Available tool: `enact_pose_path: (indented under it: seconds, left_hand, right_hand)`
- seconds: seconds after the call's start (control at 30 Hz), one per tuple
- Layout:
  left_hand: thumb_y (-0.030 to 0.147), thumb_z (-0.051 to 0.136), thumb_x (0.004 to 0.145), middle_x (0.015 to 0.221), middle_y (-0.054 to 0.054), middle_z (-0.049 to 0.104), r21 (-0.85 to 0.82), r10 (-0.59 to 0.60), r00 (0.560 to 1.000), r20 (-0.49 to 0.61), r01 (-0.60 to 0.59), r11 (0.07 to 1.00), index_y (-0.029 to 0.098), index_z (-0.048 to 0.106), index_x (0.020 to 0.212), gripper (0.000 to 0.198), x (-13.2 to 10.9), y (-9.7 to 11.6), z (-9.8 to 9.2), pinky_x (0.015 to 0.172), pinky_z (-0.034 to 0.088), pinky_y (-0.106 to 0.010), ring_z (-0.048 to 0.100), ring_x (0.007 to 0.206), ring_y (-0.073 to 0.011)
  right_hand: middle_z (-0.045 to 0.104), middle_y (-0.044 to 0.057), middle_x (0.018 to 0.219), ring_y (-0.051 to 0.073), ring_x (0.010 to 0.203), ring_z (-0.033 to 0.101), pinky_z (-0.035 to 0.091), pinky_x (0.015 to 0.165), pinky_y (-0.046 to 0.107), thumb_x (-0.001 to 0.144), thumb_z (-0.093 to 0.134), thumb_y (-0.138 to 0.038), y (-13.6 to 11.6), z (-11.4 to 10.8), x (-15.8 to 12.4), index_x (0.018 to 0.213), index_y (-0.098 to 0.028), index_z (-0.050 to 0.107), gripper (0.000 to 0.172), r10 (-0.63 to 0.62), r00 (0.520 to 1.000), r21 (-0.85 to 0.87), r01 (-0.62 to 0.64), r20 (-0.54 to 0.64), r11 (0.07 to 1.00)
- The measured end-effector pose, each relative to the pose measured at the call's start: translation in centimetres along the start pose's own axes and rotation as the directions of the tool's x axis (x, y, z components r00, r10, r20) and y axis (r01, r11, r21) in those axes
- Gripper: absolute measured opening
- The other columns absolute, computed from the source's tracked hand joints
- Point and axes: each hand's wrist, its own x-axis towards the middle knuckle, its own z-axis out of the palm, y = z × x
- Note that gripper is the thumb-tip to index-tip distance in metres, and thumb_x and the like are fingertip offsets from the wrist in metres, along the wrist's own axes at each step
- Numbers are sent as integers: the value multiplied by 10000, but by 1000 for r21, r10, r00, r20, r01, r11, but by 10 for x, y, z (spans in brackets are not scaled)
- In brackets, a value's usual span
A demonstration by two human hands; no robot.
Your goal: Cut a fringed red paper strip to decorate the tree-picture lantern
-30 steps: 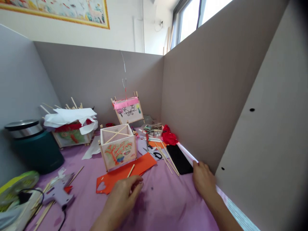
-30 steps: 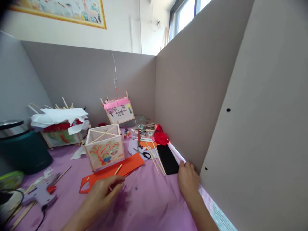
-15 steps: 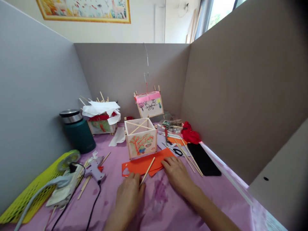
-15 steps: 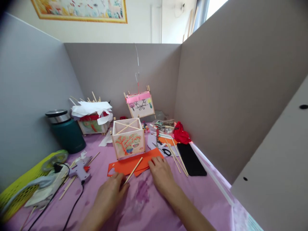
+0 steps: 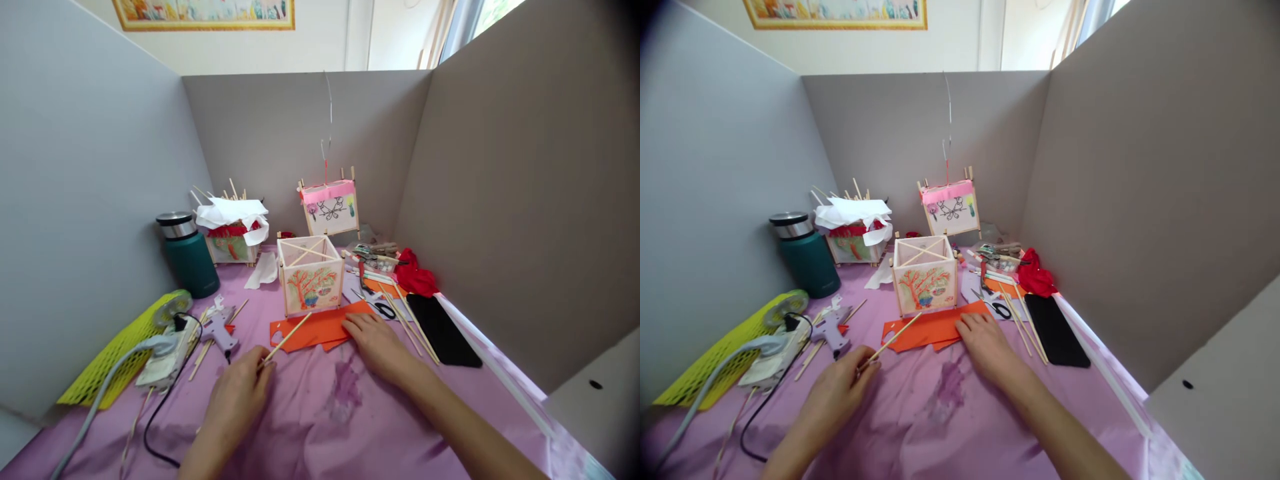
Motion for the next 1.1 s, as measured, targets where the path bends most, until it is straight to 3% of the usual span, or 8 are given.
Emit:
enact_pose_path:
  seconds: [0.23, 0.4, 0.5, 0.63, 0.8, 0.9, 1.0, 1.1]
  left_hand:
    - [234, 489, 846, 912, -33, 624, -22, 143, 982, 126, -141, 990, 212, 608, 823, 123, -32, 0, 14, 727, 443, -266, 617, 823, -173]
    - [290, 458, 894, 1027, -71, 640, 4, 280, 940, -194, -284, 959, 212, 612, 1011, 210, -33, -9, 25, 751, 511, -264, 650, 889, -176]
    - [280, 464, 887, 1106, -84, 636, 135, 354, 890, -287, -329, 935, 214, 611, 1082, 253, -23, -15, 35, 688, 544, -272, 674, 840, -181]
    - [206, 425, 872, 1055, -87, 661, 260, 401, 836, -373, -321, 911, 193, 626, 1028, 254, -14, -21, 44, 602, 559, -263, 692, 731, -172]
    - [267, 435, 898, 947, -63, 683, 265, 607, 699, -378, -547, 794, 218, 608, 1011, 212, -27, -11, 50, 555, 554, -204, 702, 699, -145]
    - [258, 444, 897, 983, -67, 687, 254, 707, 660, -254, -660, 707, 226, 602, 1014, 200, -37, 2, 64, 554, 557, -191, 701, 664, -135]
    - [235, 433, 894, 1023, -81, 691, 309, 744, 639, -196, -679, 665, 217, 603, 1042, 226, -40, 8, 82, 517, 559, -199, 703, 635, -145]
    - [225, 431, 900, 1022, -78, 697, 332, 760, 626, -176, -689, 644, 208, 604, 1073, 245, -36, 1, 93, 497, 549, -172, 709, 660, -141]
  right_hand:
    - [687, 112, 1053, 234, 969, 612, 414, 844, 350, 879, 462, -97, -7, 6, 13, 1038, -146, 648, 250, -72, 996, -5, 72, 48, 997]
    - [700, 105, 993, 233, 859, 623, 446, 752, 351, 834, 540, -85, -59, 8, -20, 998, -143, 657, 210, -149, 988, -16, 148, -45, 989]
    - [680, 96, 1105, 238, 988, 600, 432, 879, 396, 874, 540, -144, -74, 8, -31, 1094, -163, 630, 238, -61, 977, 24, 68, -204, 997]
    - [551, 149, 1320, 276, 1216, 481, 358, 1014, 457, 896, 541, -333, -56, 12, -59, 1238, -133, 557, 397, 64, 932, 23, -59, -357, 998]
    - [537, 117, 1343, 274, 1221, 487, 301, 1055, 463, 893, 523, -384, -14, 38, -150, 1349, -180, 464, 503, 114, 905, -127, -181, -411, 975]
    - [504, 122, 1369, 303, 1270, 436, 261, 1083, 505, 918, 445, -357, 6, 62, -211, 1419, -189, 360, 535, 306, 821, -104, -400, -482, 911]
    - [378, 150, 1455, 326, 1338, 339, 299, 1069, 516, 931, 361, -382, 21, 86, -258, 1428, -168, 321, 543, 542, 653, 26, -626, -530, 780]
    - [423, 207, 1402, 360, 1293, 389, 351, 1034, 522, 899, 302, -508, 39, 96, -283, 1351, -74, 413, 636, 836, 359, 267, -830, -415, 490]
